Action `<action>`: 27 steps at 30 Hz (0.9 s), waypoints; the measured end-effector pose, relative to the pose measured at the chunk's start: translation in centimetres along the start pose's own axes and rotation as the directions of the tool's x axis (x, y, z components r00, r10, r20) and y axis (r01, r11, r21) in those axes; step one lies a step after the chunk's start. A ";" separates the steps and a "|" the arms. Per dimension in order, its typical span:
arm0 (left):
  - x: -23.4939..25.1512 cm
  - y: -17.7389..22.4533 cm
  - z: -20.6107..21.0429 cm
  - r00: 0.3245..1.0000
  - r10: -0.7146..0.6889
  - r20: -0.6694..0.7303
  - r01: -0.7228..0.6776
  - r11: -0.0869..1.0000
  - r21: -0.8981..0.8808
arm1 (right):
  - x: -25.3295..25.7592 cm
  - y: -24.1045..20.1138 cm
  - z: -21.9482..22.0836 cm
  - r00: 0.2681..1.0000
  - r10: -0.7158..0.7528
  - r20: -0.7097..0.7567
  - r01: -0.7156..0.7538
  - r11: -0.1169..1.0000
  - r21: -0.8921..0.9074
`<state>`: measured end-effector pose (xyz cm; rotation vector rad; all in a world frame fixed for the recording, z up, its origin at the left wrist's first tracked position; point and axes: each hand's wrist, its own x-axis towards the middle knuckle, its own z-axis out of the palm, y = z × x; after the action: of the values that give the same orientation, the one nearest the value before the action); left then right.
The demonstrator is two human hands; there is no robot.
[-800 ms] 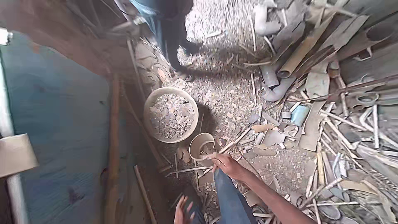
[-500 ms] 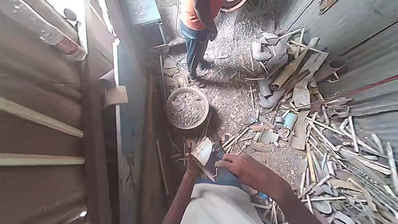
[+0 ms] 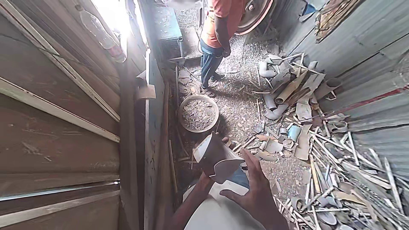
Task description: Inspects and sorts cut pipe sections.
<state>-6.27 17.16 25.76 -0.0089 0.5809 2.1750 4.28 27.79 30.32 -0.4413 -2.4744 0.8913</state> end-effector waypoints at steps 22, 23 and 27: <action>5.2 -5.0 5.0 0.758 0.165 0.632 -0.570 0.638 0.518 | -0.5 9.8 -12.5 0.994 -0.003 0.109 -0.060 0.815 0.577; 5.0 -5.1 5.2 0.760 0.173 0.627 -0.575 0.629 0.523 | -0.6 9.9 -12.5 0.994 -0.011 0.109 -0.055 0.811 0.582; 4.3 -5.4 5.6 0.750 0.213 0.626 -0.605 0.602 0.520 | -0.7 10.3 -12.5 0.991 -0.064 0.118 -0.022 0.790 0.613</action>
<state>-3.84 25.52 27.71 1.2207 1.1500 2.1071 12.89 41.44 31.78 -0.1219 -2.1134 1.6805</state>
